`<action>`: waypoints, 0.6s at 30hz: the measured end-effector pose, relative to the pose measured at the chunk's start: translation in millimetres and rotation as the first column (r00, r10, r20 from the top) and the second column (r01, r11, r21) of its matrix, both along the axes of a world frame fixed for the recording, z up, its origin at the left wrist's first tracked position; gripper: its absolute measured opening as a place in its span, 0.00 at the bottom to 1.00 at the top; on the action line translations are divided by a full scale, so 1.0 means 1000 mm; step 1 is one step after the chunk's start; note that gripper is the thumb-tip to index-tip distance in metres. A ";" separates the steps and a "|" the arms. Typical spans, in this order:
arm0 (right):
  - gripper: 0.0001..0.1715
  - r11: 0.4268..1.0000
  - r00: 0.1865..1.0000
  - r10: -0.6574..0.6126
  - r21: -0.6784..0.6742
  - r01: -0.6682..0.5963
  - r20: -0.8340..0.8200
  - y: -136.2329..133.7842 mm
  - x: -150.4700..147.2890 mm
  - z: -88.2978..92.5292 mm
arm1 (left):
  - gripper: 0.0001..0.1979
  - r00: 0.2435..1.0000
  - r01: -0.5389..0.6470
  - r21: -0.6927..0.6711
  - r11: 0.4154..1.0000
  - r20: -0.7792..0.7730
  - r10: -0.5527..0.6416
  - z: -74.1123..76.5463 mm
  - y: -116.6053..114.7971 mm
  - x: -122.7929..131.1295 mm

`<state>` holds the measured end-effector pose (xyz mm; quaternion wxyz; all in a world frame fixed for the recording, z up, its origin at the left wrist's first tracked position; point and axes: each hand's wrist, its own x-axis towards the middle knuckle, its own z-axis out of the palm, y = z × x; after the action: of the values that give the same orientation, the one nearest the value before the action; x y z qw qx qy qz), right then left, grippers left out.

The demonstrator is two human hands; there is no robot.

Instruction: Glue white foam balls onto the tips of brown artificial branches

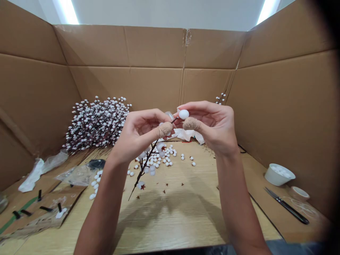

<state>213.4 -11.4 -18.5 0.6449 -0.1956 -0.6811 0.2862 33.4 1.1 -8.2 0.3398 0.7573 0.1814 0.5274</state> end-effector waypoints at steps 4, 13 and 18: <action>0.13 0.999 1.000 0.009 0.040 -0.009 0.014 -0.001 0.000 0.000 | 0.05 1.000 -0.022 0.024 0.999 -0.002 0.022 0.000 -0.001 0.000; 0.11 0.993 0.998 0.002 0.119 -0.009 0.061 0.004 -0.001 -0.003 | 0.03 0.996 -0.019 0.145 0.989 -0.085 0.032 0.001 -0.003 -0.002; 0.11 0.990 0.998 -0.009 0.139 0.000 0.064 0.007 -0.003 -0.005 | 0.02 0.995 -0.056 0.198 0.979 -0.067 0.071 0.000 -0.001 -0.002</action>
<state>210.7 -4.2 -23.4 0.6353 -0.1608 -0.7194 0.2302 31.6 0.0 -8.1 0.2395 0.7999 0.1652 0.5249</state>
